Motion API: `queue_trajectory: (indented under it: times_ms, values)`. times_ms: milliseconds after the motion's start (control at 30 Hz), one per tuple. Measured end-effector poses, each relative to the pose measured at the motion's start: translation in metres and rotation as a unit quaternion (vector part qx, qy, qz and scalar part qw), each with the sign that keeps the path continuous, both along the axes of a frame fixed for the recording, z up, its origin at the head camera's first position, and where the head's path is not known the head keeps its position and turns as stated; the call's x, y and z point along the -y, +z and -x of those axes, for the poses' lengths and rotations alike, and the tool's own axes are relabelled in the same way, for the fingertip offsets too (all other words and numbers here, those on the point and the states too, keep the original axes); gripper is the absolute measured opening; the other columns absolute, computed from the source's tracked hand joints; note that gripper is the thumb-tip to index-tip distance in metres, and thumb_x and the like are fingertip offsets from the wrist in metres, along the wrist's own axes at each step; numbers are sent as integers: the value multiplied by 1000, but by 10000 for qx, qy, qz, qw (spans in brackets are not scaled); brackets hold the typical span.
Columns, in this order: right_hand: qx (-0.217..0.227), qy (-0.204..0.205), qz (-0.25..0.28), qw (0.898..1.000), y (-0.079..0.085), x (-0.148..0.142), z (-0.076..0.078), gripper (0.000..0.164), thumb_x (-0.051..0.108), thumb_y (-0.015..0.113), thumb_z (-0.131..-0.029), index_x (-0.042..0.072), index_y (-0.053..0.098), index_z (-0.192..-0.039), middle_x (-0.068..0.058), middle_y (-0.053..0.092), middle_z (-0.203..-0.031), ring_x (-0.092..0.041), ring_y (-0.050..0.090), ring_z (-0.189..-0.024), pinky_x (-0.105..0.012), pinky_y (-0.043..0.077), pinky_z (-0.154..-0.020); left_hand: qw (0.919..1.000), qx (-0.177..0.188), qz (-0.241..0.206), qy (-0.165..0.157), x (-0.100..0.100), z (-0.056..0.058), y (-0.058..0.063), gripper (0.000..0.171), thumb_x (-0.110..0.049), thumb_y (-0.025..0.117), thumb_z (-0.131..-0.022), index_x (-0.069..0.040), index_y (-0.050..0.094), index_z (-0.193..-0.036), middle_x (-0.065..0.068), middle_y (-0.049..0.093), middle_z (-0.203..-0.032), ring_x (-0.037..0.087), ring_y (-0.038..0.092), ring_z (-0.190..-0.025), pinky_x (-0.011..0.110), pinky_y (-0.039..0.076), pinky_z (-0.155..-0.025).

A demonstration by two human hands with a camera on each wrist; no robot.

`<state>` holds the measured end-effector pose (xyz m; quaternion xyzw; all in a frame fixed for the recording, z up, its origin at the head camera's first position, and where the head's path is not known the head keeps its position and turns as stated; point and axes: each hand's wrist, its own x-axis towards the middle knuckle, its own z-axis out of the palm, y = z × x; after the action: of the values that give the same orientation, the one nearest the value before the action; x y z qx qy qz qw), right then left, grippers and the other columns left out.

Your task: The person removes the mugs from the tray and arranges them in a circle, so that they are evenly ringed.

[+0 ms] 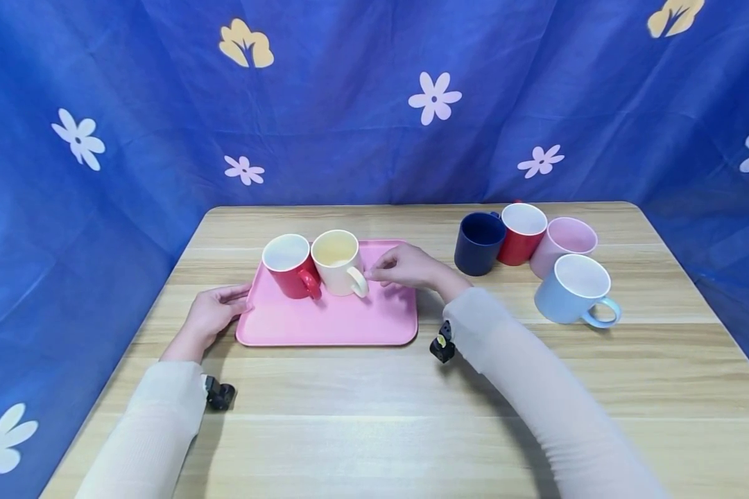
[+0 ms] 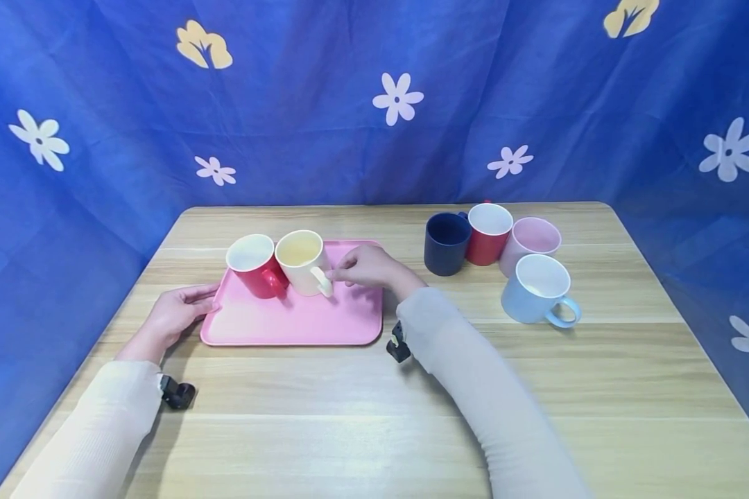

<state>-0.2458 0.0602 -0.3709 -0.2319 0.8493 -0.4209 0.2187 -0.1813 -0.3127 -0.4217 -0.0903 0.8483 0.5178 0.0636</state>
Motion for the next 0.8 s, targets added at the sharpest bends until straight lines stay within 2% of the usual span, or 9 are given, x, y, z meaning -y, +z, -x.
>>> queue_trajectory:
  times_ms: [267,467,800]
  values:
    - [-315,-228,-118,9992,-3,11,3,26,30,68,-89,8,75,-100,-2,70,-88,-15,61,-84,-26,52,-69,9999,-32,101,-16,2,1,-1,49,-5,63,-92,9,44,-136,30,49,-129,-7,57,-89,15,51,-79]
    - [-160,-362,123,9991,-8,20,3,23,26,70,-88,6,75,-98,-2,72,-90,-16,61,-84,-28,55,-71,9999,-23,167,-11,2,1,0,49,-4,63,-92,8,45,-136,30,49,-129,-8,57,-88,15,51,-79]
    - [-333,-125,325,9988,-15,30,0,19,23,69,-89,5,76,-91,0,70,-79,-11,57,-75,-21,49,-66,9999,-102,107,-31,1,0,0,50,-5,64,-91,10,45,-135,31,50,-128,-7,57,-89,15,51,-79]
